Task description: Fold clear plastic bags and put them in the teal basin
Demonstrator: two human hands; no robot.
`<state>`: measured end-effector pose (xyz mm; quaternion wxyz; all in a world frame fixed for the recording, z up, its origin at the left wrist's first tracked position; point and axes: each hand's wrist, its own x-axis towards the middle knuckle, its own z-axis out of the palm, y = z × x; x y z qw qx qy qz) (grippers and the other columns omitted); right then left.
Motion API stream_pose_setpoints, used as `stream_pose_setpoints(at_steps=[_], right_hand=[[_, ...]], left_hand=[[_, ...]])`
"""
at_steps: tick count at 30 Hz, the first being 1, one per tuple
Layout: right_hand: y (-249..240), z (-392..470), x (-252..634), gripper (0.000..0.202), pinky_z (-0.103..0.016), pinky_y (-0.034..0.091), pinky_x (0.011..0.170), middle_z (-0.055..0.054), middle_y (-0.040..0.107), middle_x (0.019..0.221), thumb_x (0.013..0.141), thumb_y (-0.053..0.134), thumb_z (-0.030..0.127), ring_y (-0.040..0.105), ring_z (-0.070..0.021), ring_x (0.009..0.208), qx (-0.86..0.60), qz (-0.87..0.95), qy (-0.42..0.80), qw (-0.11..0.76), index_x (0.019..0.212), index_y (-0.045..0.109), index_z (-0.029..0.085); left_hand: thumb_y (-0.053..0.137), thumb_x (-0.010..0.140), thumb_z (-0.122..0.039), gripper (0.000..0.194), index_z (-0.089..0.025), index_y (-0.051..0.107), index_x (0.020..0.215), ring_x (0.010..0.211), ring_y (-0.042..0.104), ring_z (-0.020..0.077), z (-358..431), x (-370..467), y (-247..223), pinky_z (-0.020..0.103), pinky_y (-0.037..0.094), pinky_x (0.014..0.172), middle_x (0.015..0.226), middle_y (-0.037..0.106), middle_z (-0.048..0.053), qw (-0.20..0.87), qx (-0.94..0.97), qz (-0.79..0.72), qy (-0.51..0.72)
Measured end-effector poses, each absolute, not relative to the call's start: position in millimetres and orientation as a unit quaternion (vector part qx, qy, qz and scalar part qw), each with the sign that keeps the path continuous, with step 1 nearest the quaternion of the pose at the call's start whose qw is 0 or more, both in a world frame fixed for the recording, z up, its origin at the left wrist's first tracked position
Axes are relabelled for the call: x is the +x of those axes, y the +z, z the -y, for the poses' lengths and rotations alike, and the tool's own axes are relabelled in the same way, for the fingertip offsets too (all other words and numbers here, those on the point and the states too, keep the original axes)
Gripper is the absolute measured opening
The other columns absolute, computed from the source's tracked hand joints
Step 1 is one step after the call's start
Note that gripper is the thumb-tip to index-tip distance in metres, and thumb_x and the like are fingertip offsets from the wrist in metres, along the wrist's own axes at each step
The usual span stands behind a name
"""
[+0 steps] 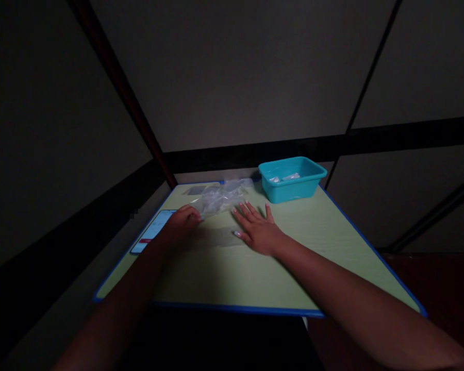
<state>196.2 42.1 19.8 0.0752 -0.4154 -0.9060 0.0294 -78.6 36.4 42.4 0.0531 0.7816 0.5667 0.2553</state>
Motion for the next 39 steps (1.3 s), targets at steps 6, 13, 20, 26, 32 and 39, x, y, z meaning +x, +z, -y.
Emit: stream_pose_setpoints(at_steps=[6, 13, 20, 26, 32, 39], right_hand=[[8.5, -44.1, 211.8, 0.062, -0.069, -0.001, 0.105, -0.007, 0.004, 0.158, 0.096, 0.026, 0.051, 0.004, -0.0325, 0.144, -0.412, 0.905, 0.058, 0.088, 0.152, 0.008, 0.03], [8.1, -44.6, 213.6, 0.062, -0.074, 0.007, 0.102, -0.009, 0.008, 0.157, 0.096, 0.026, 0.051, 0.007, -0.0357, 0.142, -0.403, 0.909, 0.059, 0.085, 0.152, 0.007, 0.031], [11.1, -44.9, 212.7, 0.06, -0.073, 0.009, 0.102, -0.01, 0.01, 0.157, 0.097, 0.023, 0.051, 0.008, -0.0352, 0.142, -0.415, 0.904, 0.068, 0.069, 0.152, 0.011, 0.03], [13.3, -44.6, 211.2, 0.06, -0.071, 0.005, 0.104, -0.01, 0.006, 0.157, 0.097, 0.023, 0.049, 0.003, -0.0317, 0.143, -0.432, 0.897, 0.084, 0.039, 0.152, 0.011, 0.027], [12.6, -45.7, 211.2, 0.061, -0.071, 0.006, 0.104, -0.011, 0.007, 0.157, 0.097, 0.023, 0.048, 0.003, -0.0317, 0.143, -0.432, 0.897, 0.086, 0.03, 0.152, 0.013, 0.024], [11.0, -46.1, 212.1, 0.061, -0.074, 0.007, 0.102, -0.013, 0.01, 0.156, 0.097, 0.024, 0.049, 0.007, -0.0341, 0.142, -0.415, 0.905, 0.084, 0.045, 0.151, 0.016, 0.024]], left_hand=[[0.059, 0.08, -0.025, 0.007, -0.019, 0.062, 0.079, 0.086, 0.056, 0.0194, -21.1, -93.5, 39.7, 0.031, 0.044, 0.077, 0.088, 0.059, 0.004, 0.102, 0.808, -0.549, 0.19], [0.062, 0.078, -0.025, 0.009, -0.019, 0.059, 0.083, 0.084, 0.054, 0.0201, -23.1, -94.8, 35.5, 0.031, 0.043, 0.074, 0.091, 0.056, 0.004, 0.131, 0.798, -0.571, 0.141], [0.06, 0.08, -0.023, 0.007, -0.018, 0.056, 0.08, 0.087, 0.052, 0.022, -27.4, -93.6, 27.5, 0.034, 0.042, 0.077, 0.089, 0.055, 0.005, 0.129, 0.793, -0.581, 0.129], [0.059, 0.08, -0.02, 0.005, -0.019, 0.056, 0.077, 0.09, 0.051, 0.0205, -30.5, -96.9, 24.7, 0.033, 0.042, 0.082, 0.088, 0.055, 0.003, 0.138, 0.803, -0.565, 0.134], [0.046, 0.086, -0.019, 0.012, -0.019, 0.055, 0.077, 0.088, 0.054, 0.0194, -27.4, -96.7, 30.5, 0.032, 0.043, 0.08, 0.087, 0.057, 0.004, 0.17, 0.792, -0.564, 0.161], [0.065, 0.075, -0.03, 0.013, -0.019, 0.058, 0.075, 0.083, 0.054, 0.0208, -29.4, -99.9, 28.5, 0.031, 0.042, 0.073, 0.083, 0.058, 0.003, 0.158, 0.791, -0.577, 0.133]])
